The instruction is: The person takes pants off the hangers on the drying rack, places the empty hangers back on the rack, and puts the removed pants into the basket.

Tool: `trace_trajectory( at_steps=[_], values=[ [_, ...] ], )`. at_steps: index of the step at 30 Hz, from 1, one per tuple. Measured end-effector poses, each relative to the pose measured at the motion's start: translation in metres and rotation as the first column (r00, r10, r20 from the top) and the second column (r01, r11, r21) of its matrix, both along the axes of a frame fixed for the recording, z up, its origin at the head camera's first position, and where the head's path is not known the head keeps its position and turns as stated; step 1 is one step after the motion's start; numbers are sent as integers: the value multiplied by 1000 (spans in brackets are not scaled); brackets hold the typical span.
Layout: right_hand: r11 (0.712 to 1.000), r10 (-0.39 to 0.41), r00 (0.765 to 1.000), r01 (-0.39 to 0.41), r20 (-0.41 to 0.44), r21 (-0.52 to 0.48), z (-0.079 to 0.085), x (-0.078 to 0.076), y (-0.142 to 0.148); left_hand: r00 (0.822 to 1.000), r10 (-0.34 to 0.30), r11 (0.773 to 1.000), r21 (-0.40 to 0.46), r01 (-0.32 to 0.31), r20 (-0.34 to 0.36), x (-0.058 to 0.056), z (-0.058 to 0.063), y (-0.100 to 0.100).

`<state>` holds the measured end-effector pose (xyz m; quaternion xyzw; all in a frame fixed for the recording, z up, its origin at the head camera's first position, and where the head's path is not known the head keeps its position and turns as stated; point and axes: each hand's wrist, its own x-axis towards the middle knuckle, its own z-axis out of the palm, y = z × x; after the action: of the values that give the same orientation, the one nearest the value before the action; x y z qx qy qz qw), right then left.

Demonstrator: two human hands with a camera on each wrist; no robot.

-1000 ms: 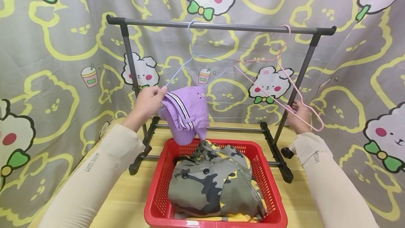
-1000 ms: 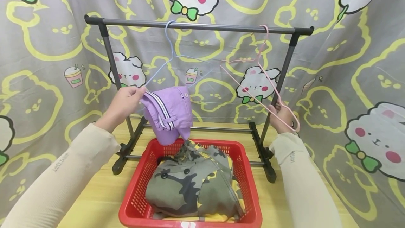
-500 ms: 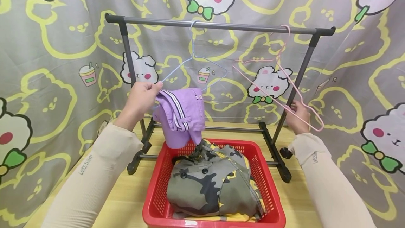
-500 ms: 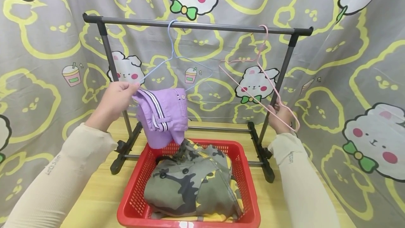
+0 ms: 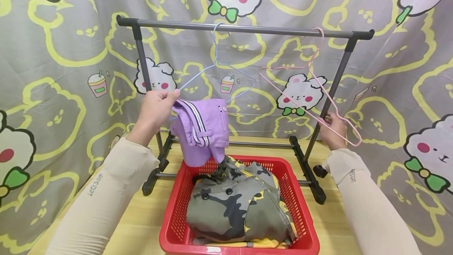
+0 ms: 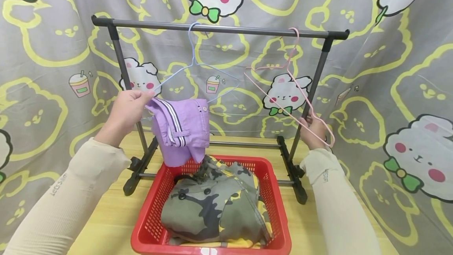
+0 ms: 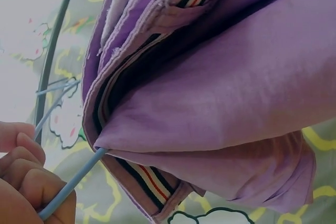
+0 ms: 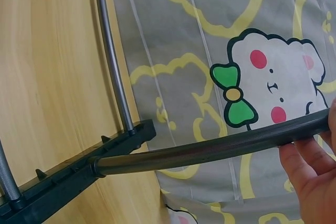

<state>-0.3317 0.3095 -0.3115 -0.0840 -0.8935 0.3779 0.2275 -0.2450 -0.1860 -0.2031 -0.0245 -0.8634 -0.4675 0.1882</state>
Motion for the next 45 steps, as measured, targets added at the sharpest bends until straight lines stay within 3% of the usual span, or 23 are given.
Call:
trace_trajectory(
  at_steps=[23,45],
  values=[
    [1000,9,1000,-9,5,-5,2,0,-2,997,23,999,27,-21,-69,-1,6,-2],
    [1000,-8,1000,8,8,3,-1,0,-1,997,47,999,9,-46,-64,5,15,-2]
  ],
)
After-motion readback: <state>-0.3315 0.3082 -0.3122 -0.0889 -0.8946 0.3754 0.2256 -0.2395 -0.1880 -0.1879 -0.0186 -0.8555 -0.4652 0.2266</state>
